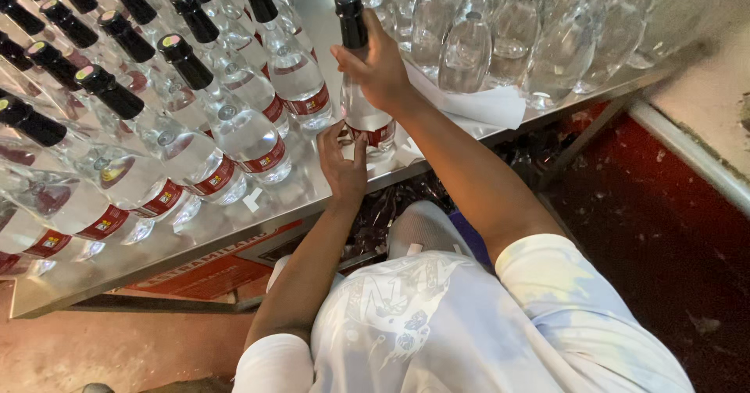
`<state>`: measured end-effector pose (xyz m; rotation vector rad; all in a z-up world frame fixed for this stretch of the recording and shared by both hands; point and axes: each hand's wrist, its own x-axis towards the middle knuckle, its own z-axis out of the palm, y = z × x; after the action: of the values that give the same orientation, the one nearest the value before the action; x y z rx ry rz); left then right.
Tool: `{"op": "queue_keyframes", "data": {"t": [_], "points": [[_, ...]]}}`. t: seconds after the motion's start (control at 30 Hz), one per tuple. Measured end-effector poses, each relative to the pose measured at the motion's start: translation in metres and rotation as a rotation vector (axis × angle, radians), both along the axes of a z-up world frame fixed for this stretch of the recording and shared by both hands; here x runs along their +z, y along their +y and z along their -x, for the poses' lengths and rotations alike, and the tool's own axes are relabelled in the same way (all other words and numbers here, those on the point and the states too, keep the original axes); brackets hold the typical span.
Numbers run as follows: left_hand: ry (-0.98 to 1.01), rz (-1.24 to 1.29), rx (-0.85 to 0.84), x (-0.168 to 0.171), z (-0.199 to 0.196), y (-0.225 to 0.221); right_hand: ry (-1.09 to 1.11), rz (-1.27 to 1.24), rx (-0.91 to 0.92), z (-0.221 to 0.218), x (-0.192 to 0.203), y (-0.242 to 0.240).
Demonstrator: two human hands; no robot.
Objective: The person sits at a metal table and applies red and white paper labels to clear glass bottles. They pick up a bottle, wrap the label around it, smooth it down, and place it back in a row with other labeled bottles. The person repeats this process for several bottles.
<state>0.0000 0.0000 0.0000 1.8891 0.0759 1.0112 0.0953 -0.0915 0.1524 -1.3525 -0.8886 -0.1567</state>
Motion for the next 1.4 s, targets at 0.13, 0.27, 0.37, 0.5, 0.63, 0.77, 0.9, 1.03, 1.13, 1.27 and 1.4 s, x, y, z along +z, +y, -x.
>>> {"op": "queue_keyframes", "data": {"t": [0.13,0.27,0.37,0.5,0.63,0.77,0.9,1.03,1.13,1.27,1.4], "points": [[-0.182,0.094,0.085,-0.013,-0.004,-0.017,-0.073,0.094,-0.209,0.005,-0.001,0.004],[-0.263,0.34,0.002,-0.018,-0.004,-0.028,-0.117,0.076,-0.254,0.009,0.0,0.006],[-0.205,0.25,0.083,-0.021,-0.002,-0.025,-0.105,0.091,-0.265,0.008,0.0,0.006],[-0.131,0.345,0.027,-0.018,0.002,-0.018,-0.096,0.095,-0.252,0.009,0.001,0.005],[-0.183,0.578,-0.05,-0.04,-0.021,0.005,-0.137,0.096,-0.278,0.003,-0.004,0.008],[-0.212,0.504,-0.044,-0.018,-0.01,0.004,-0.053,0.105,-0.229,0.007,-0.002,0.005],[-0.404,0.449,-0.069,-0.022,-0.015,-0.002,-0.033,0.11,-0.232,0.011,0.003,0.005],[-0.351,0.161,0.063,-0.015,-0.003,-0.014,-0.056,0.082,-0.233,0.008,0.002,0.008],[-0.325,0.036,0.104,-0.01,0.001,-0.019,-0.067,0.1,-0.25,0.011,0.005,0.007],[-0.346,-0.082,0.14,-0.009,0.003,-0.021,-0.082,0.062,-0.211,0.009,0.001,0.007],[-0.375,-0.099,0.148,-0.016,0.001,-0.018,-0.127,0.081,-0.238,0.007,0.0,0.006]]}}
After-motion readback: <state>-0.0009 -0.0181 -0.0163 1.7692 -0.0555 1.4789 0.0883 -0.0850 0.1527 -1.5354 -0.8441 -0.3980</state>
